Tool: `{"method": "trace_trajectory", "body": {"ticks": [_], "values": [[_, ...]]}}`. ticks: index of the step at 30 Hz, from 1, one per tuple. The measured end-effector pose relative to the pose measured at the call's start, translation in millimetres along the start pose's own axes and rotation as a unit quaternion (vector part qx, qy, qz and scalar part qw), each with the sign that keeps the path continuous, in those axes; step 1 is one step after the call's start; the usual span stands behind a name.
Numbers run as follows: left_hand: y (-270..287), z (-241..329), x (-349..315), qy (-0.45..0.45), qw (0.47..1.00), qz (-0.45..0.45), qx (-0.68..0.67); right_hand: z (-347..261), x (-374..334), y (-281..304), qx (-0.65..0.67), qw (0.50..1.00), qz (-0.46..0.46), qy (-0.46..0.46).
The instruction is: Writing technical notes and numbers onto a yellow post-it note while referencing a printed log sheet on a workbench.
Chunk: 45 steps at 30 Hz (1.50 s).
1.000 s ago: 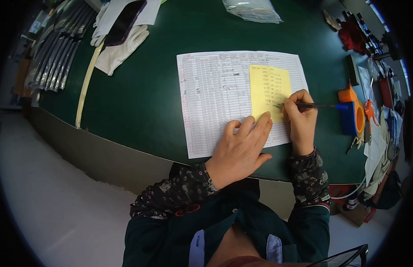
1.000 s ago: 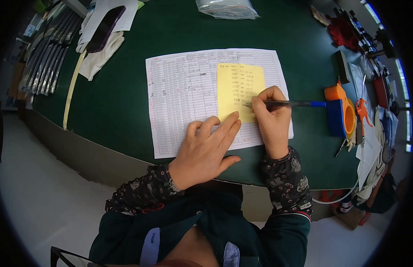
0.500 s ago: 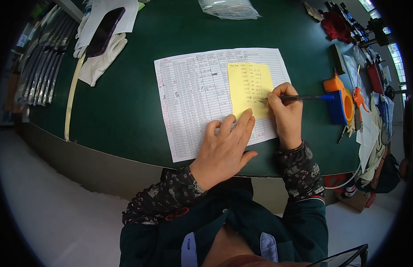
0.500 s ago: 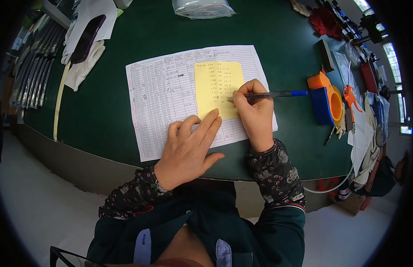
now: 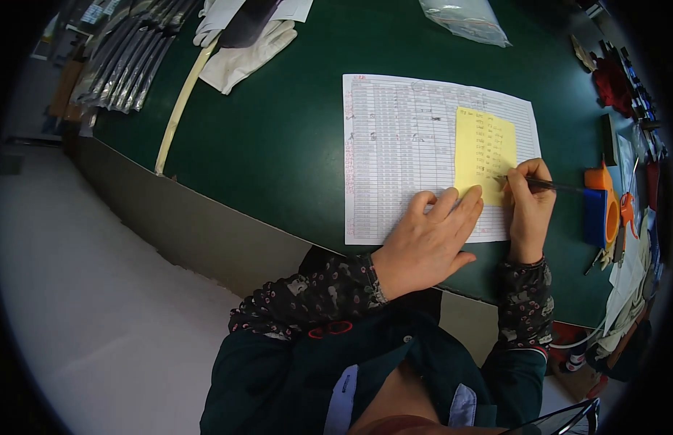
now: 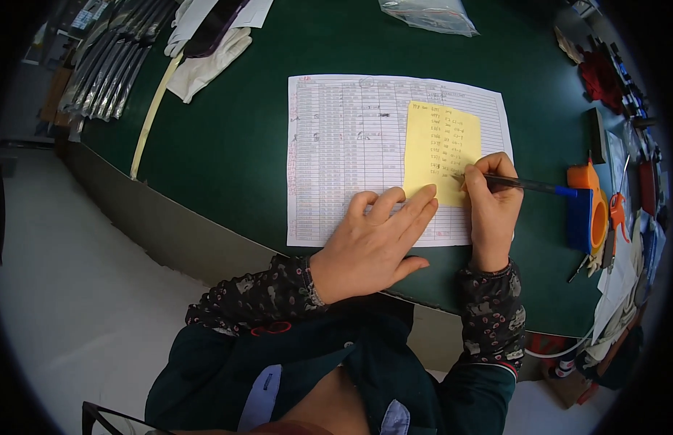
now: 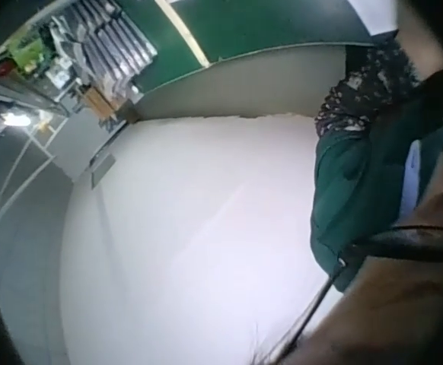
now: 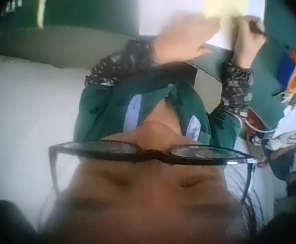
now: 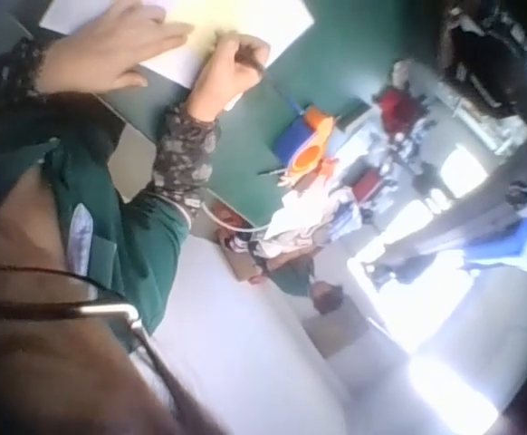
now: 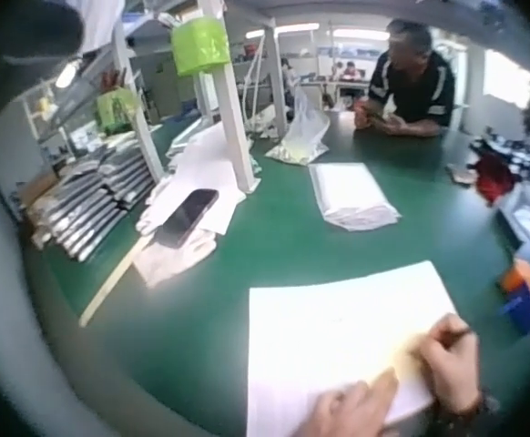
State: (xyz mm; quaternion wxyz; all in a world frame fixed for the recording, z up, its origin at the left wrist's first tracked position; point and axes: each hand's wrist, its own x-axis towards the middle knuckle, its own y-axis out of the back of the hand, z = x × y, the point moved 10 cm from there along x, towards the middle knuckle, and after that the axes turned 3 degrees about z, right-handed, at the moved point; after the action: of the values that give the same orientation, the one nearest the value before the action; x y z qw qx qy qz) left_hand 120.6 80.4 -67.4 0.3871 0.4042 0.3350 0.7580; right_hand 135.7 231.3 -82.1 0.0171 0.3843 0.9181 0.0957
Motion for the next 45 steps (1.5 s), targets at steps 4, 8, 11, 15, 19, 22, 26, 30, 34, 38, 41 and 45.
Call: {"method": "trace_trajectory", "body": {"ticks": [4,8,11,15,19,22,26,30,34,38,41,45], "values": [[2.3,-0.9,-1.5,0.004,1.000,0.008,-0.007,2.2,0.7,-1.8,-0.008,1.000,-0.002,0.003],[1.8,-2.0,-2.1,0.003,1.000,0.010,-0.006,3.0,-0.1,-3.0,-0.004,1.000,-0.002,-0.004],[1.8,-2.3,-2.2,0.001,1.000,0.009,-0.003,5.4,0.3,-1.9,-0.006,1.000,0.004,-0.008],[3.0,-2.1,-1.7,0.002,1.000,0.004,-0.004,2.4,0.3,-2.9,-0.001,1.000,0.004,-0.001],[2.2,-3.0,-1.1,-0.001,1.000,0.001,-0.003,1.4,1.2,-4.2,0.000,1.000,0.000,-0.002],[2.1,-2.4,-0.8,-0.003,1.000,0.002,0.000,5.4,1.6,-2.1,0.002,1.000,0.002,0.001],[1.7,-1.8,-1.4,-0.001,1.000,0.002,0.000,4.6,0.6,-1.7,0.000,1.000,0.003,0.002],[2.0,-1.4,-1.4,-0.001,1.000,0.005,-0.004,2.3,0.1,-2.6,-0.001,1.000,-0.001,0.004],[1.8,-2.0,-1.5,0.001,1.000,0.004,-0.003,2.7,0.5,-2.8,-0.001,1.000,0.000,0.004],[2.3,-2.5,-1.7,0.000,1.000,0.006,-0.001,2.2,0.3,-3.3,-0.008,1.000,0.002,-0.003],[1.9,-2.6,-1.7,0.000,1.000,0.004,-0.003,3.5,0.5,-2.9,0.001,1.000,0.003,-0.006],[1.7,-0.9,-0.2,-0.002,1.000,0.002,-0.005,3.0,0.4,-0.8,0.000,1.000,0.007,0.001]]}}
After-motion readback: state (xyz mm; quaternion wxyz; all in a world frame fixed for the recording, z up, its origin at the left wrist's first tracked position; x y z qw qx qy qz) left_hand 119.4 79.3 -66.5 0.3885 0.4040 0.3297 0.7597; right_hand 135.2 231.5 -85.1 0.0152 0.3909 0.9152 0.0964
